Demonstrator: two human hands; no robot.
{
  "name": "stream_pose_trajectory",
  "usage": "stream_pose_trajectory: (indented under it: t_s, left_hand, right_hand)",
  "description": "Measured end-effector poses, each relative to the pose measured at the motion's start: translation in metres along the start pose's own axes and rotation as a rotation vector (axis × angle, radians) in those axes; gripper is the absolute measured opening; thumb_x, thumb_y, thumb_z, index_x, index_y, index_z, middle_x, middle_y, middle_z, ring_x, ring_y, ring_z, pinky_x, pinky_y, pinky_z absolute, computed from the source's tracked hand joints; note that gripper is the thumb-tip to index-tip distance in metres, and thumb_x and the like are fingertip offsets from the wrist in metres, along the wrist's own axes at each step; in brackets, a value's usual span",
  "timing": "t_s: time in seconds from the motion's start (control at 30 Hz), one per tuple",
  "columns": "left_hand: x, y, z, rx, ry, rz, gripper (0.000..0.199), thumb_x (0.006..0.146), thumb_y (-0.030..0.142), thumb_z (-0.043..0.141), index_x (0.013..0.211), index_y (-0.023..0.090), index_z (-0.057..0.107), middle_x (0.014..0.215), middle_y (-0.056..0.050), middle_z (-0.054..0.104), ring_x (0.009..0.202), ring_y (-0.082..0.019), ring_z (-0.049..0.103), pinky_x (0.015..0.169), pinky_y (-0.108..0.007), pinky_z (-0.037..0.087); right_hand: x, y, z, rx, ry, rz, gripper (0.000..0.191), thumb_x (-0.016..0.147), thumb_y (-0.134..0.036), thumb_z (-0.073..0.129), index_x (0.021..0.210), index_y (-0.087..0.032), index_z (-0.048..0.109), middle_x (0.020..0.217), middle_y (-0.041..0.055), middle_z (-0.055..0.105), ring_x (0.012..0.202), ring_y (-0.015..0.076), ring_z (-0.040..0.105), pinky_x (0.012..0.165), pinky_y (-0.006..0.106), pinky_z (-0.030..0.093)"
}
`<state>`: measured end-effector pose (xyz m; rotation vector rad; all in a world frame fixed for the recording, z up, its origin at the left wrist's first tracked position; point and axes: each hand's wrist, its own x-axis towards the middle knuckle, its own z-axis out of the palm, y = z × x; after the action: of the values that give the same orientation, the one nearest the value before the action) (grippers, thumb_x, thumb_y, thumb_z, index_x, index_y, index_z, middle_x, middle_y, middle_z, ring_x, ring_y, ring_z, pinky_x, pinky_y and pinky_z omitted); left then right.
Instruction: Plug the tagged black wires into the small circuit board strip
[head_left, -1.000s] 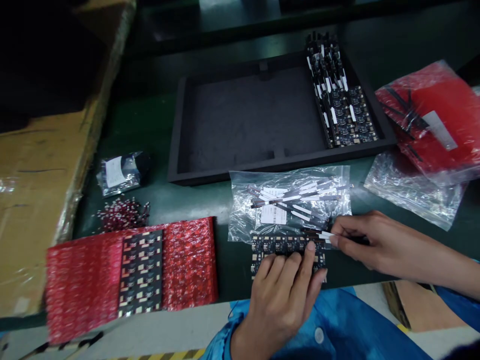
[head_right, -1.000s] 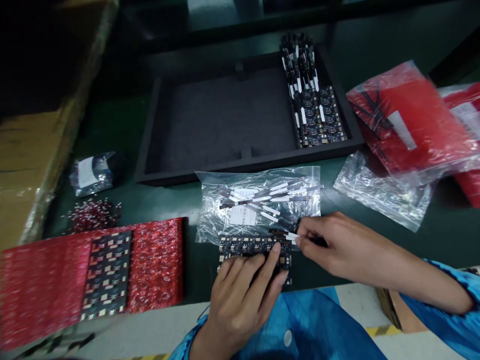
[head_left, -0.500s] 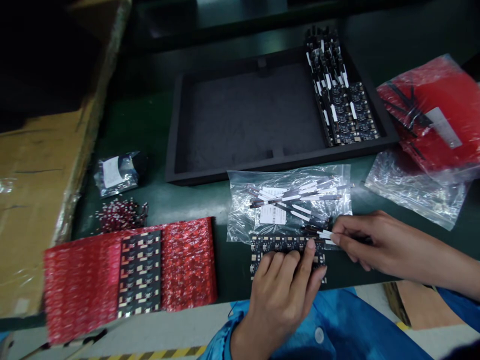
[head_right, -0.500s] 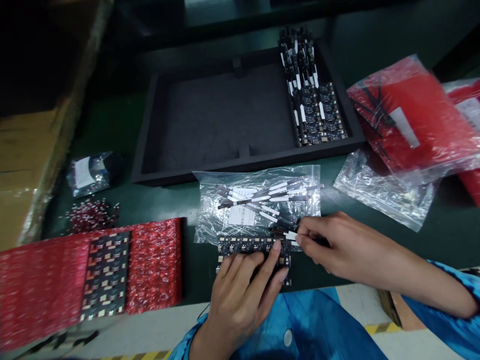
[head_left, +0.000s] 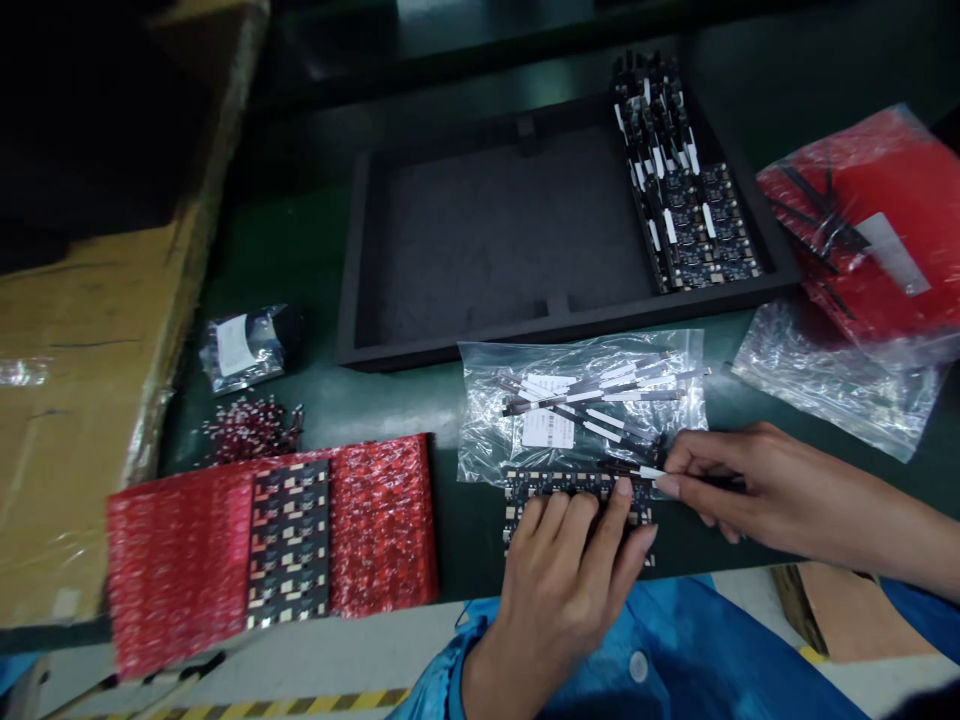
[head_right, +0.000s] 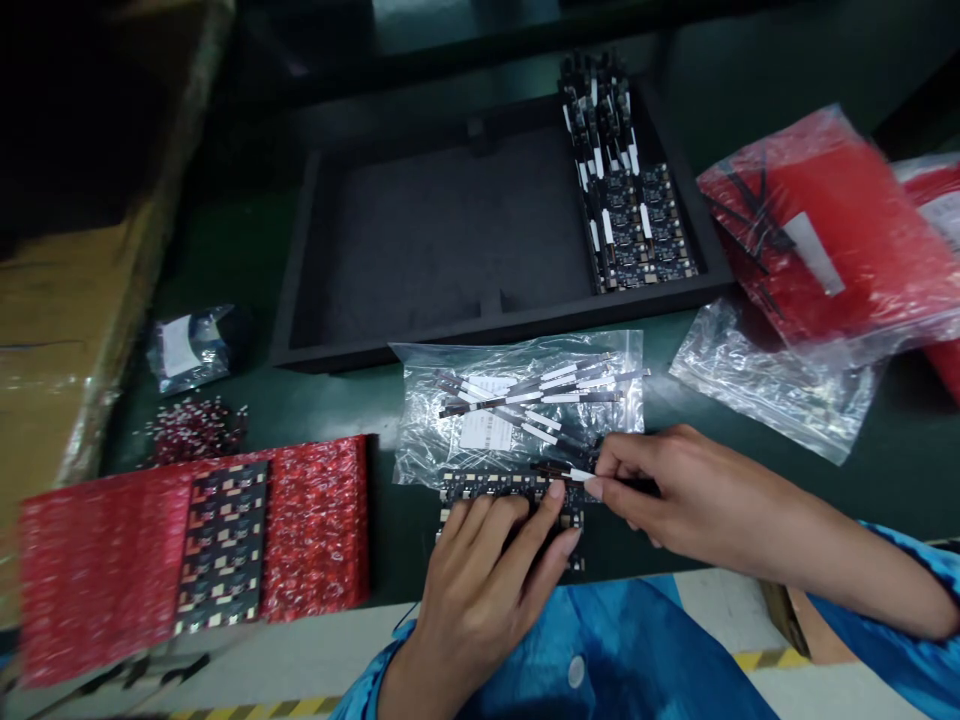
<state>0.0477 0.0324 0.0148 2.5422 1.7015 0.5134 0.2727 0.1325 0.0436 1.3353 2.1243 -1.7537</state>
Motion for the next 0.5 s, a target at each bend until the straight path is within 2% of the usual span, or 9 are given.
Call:
stream_pose_trajectory:
  t_s: [0.23,0.5]
  left_hand:
    - [-0.0047,-0.0006,0.0027,0.026,0.036,0.040,0.052,0.089,0.048,0.066,0.134,0.023,0.056,0.086,0.004,0.067,0.072,-0.011,0.058,0.064,-0.028,0.046]
    - [-0.0095,-0.0029,0.0017,0.012,0.077,0.083,0.051,0.088,0.049,0.068,0.133,0.026,0.057,0.089,0.005,0.071,0.072,-0.011,0.060,0.067,-0.029,0.047]
  right_hand:
    - [-0.0029,0.0041,0.0079,0.022,0.047,0.016,0.012,0.099,-0.034,0.066,0.088,-0.028,0.064,0.061,-0.0091,0.062,0.052,0.0133,0.065,0.049,0.024,0.038]
    - [-0.0040,0.0039,0.0069,0.079,0.019,0.026,0.018,0.100,-0.033,0.064,0.084,-0.029,0.059,0.061,-0.0108,0.057,0.053,0.0126,0.065,0.049,0.024,0.038]
